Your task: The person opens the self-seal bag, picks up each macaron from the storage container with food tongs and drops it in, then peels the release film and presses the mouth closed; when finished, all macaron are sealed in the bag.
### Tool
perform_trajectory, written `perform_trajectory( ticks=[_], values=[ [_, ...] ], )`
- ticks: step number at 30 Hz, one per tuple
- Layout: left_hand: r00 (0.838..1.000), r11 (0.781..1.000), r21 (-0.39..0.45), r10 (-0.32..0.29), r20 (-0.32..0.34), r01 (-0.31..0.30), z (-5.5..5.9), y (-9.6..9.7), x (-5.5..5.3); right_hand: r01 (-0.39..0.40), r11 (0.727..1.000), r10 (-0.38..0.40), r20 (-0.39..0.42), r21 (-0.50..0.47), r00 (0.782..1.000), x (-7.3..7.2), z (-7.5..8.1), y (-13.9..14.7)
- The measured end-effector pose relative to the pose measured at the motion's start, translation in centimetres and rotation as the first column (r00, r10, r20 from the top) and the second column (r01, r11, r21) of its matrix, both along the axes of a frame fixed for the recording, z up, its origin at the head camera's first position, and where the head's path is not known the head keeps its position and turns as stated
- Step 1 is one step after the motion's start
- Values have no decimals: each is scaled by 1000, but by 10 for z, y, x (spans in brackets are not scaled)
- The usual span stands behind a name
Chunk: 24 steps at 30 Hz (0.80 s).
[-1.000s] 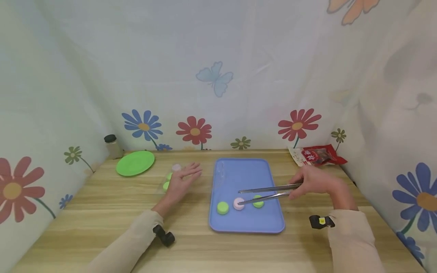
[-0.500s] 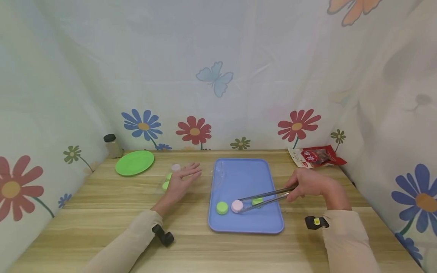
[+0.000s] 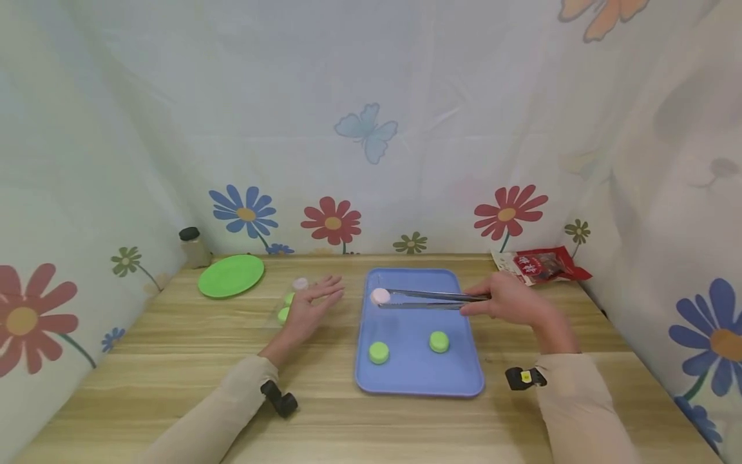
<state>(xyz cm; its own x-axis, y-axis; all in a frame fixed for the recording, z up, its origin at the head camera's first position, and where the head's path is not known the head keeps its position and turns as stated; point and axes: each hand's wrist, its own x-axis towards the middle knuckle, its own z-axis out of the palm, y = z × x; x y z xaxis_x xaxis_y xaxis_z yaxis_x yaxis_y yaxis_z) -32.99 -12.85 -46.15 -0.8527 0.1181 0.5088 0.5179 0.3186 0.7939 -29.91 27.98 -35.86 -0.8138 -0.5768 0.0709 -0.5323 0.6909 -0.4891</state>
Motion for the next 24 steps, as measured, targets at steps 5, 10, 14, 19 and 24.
perform_trajectory(
  ticks=[5,10,14,19,24],
  values=[
    [1000,1000,11,-8,-27,9,-3,1,-3,36,998,-37,9,49,999,-10,-8,-29],
    [999,1000,19,-10,-37,11,-3,-1,-3,0,994,3,-28,109,1000,-17,-8,-67],
    [999,1000,10,-15,-32,15,-2,-2,-2,-34,991,40,-43,130,998,-21,-5,-101],
    [999,1000,1,-30,-41,30,-2,-2,-1,-6,984,18,-63,179,998,-23,-7,-137],
    [998,1000,-10,-23,-55,23,-1,0,-1,-4,976,21,-76,220,997,-21,-8,-160]
  ],
)
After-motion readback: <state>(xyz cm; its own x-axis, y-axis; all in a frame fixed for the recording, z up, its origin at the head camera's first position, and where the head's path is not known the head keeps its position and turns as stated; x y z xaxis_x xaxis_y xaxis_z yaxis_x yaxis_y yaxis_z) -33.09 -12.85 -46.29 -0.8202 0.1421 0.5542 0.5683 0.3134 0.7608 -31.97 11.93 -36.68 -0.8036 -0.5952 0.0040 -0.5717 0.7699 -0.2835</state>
